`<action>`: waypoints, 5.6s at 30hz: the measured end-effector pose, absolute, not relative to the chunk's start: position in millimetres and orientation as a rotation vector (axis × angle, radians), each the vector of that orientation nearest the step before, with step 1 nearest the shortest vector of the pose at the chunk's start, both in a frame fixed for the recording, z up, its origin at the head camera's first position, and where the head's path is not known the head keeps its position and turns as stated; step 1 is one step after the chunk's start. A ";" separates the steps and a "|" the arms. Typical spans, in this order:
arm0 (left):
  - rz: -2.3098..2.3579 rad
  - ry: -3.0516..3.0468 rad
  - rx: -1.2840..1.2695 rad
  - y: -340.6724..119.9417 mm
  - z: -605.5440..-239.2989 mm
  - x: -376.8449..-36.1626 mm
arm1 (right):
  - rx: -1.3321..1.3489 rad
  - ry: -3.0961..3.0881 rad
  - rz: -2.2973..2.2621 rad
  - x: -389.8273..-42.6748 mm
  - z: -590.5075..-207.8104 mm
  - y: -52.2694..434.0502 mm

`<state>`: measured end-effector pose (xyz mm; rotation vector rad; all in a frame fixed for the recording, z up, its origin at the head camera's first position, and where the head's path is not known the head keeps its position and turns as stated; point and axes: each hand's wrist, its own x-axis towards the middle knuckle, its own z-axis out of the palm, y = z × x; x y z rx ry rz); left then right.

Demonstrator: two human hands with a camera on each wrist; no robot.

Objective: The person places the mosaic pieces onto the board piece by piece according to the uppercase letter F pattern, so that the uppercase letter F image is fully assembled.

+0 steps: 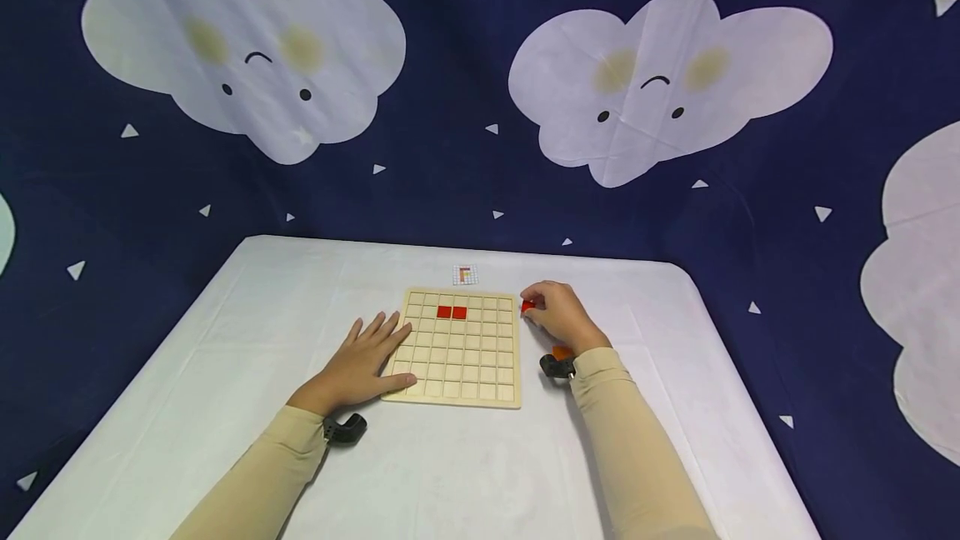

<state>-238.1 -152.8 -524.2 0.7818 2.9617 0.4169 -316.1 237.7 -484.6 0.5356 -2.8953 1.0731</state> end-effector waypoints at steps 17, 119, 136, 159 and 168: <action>0.407 2.968 0.794 -154.0 -526.9 -238.9 | 0.790 -2.895 1.002 -322.4 -488.4 164.3; 0.471 2.992 0.818 -152.6 -527.7 -231.5 | 0.689 -2.777 0.890 -239.8 -512.7 295.0; 0.477 2.994 0.817 -151.9 -528.8 -229.3 | 0.759 -2.764 0.750 -238.9 -512.2 289.3; 0.461 3.002 0.807 -152.3 -530.0 -231.4 | 0.887 -2.636 0.861 -273.6 -489.2 223.8; 0.445 2.997 0.802 -153.2 -530.3 -232.5 | 0.977 -2.666 0.863 -282.6 -491.1 185.9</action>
